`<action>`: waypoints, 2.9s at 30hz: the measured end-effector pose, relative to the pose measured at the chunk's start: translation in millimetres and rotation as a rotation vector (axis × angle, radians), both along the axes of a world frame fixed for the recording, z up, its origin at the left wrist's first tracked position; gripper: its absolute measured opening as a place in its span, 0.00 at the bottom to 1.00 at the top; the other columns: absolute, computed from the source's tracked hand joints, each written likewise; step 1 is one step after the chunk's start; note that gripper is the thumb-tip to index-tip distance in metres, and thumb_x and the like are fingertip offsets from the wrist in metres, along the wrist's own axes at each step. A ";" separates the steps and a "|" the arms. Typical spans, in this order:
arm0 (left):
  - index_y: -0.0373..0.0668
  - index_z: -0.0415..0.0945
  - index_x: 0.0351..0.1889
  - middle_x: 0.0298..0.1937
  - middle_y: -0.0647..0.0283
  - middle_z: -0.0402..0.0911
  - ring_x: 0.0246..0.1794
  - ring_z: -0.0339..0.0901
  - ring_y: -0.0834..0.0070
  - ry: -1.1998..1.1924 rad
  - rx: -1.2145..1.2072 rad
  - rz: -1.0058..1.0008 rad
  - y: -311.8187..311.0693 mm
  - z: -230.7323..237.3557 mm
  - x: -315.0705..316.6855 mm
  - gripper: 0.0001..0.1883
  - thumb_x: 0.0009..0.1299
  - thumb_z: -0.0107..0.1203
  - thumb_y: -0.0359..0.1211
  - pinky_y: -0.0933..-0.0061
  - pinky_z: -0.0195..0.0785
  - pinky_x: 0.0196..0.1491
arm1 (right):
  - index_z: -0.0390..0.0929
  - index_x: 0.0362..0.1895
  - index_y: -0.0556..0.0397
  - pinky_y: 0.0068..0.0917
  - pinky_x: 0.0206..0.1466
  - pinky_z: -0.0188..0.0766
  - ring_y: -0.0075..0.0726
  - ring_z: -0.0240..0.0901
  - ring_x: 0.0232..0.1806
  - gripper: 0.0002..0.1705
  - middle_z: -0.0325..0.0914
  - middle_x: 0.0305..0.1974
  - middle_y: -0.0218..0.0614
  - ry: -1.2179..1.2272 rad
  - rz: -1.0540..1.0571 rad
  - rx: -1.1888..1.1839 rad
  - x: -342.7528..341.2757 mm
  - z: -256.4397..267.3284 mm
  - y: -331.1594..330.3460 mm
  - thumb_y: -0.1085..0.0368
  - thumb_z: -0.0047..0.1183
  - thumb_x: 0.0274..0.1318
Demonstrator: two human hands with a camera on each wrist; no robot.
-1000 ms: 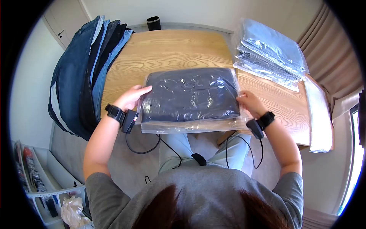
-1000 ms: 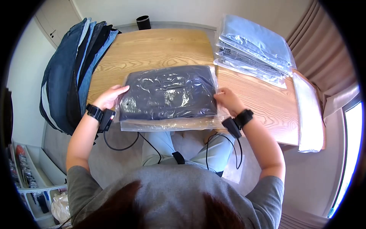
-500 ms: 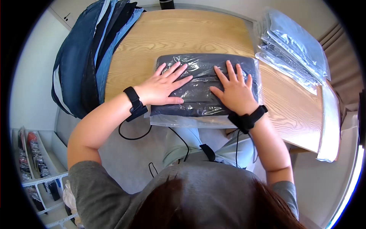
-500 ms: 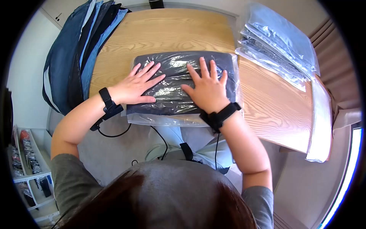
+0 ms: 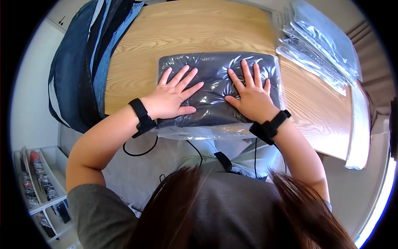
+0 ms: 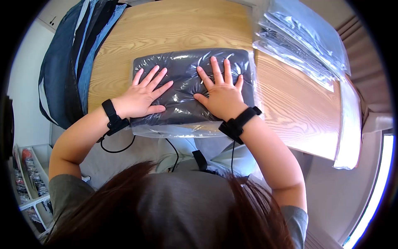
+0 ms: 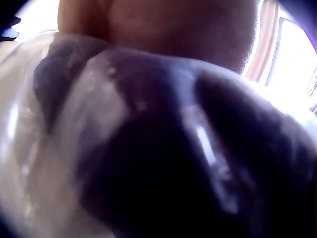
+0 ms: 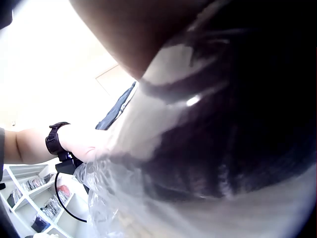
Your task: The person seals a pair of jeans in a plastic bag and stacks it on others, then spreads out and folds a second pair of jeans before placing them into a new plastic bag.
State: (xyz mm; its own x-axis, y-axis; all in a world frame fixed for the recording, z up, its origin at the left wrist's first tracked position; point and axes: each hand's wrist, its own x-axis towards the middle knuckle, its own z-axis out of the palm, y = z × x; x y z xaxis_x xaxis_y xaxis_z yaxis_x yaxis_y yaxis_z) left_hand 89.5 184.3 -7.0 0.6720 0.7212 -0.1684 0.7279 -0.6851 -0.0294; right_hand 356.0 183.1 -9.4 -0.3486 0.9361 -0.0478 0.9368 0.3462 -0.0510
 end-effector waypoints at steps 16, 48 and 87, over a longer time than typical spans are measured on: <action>0.55 0.54 0.72 0.77 0.56 0.42 0.77 0.35 0.53 -0.112 -0.043 0.147 -52.2 -1.7 -0.7 0.35 0.69 0.48 0.51 0.36 0.30 0.69 | 0.66 0.65 0.32 0.68 0.64 0.49 0.57 0.50 0.69 0.35 0.56 0.69 0.40 0.158 -0.108 0.354 17.1 -24.5 -56.6 0.38 0.50 0.54; 0.37 0.76 0.36 0.26 0.72 0.75 0.24 0.67 0.87 -1.487 -0.495 1.037 -113.7 -47.7 -32.6 0.10 0.66 0.60 0.34 0.82 0.60 0.29 | 0.76 0.40 0.65 0.23 0.35 0.69 0.25 0.73 0.29 0.22 0.79 0.28 0.36 1.043 -0.387 -0.287 112.5 -10.5 -64.1 0.65 0.68 0.43; 0.44 0.75 0.39 0.31 0.69 0.79 0.12 0.63 0.87 -1.935 -0.833 0.925 -78.4 140.9 27.9 0.07 0.68 0.52 0.35 0.87 0.54 0.14 | 0.75 0.37 0.57 0.14 0.22 0.66 0.20 0.69 0.20 0.08 0.77 0.29 0.32 1.811 -0.523 -0.592 172.7 131.0 -70.7 0.65 0.51 0.62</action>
State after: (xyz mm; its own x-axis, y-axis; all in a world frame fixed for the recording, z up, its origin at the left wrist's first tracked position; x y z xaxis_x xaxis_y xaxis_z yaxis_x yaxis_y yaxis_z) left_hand 117.4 105.9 133.9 -0.0052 0.9612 -0.2760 -0.4436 0.2451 0.8620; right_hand 528.6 112.4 121.5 -0.0827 0.9487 -0.3051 -0.3486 -0.3144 -0.8830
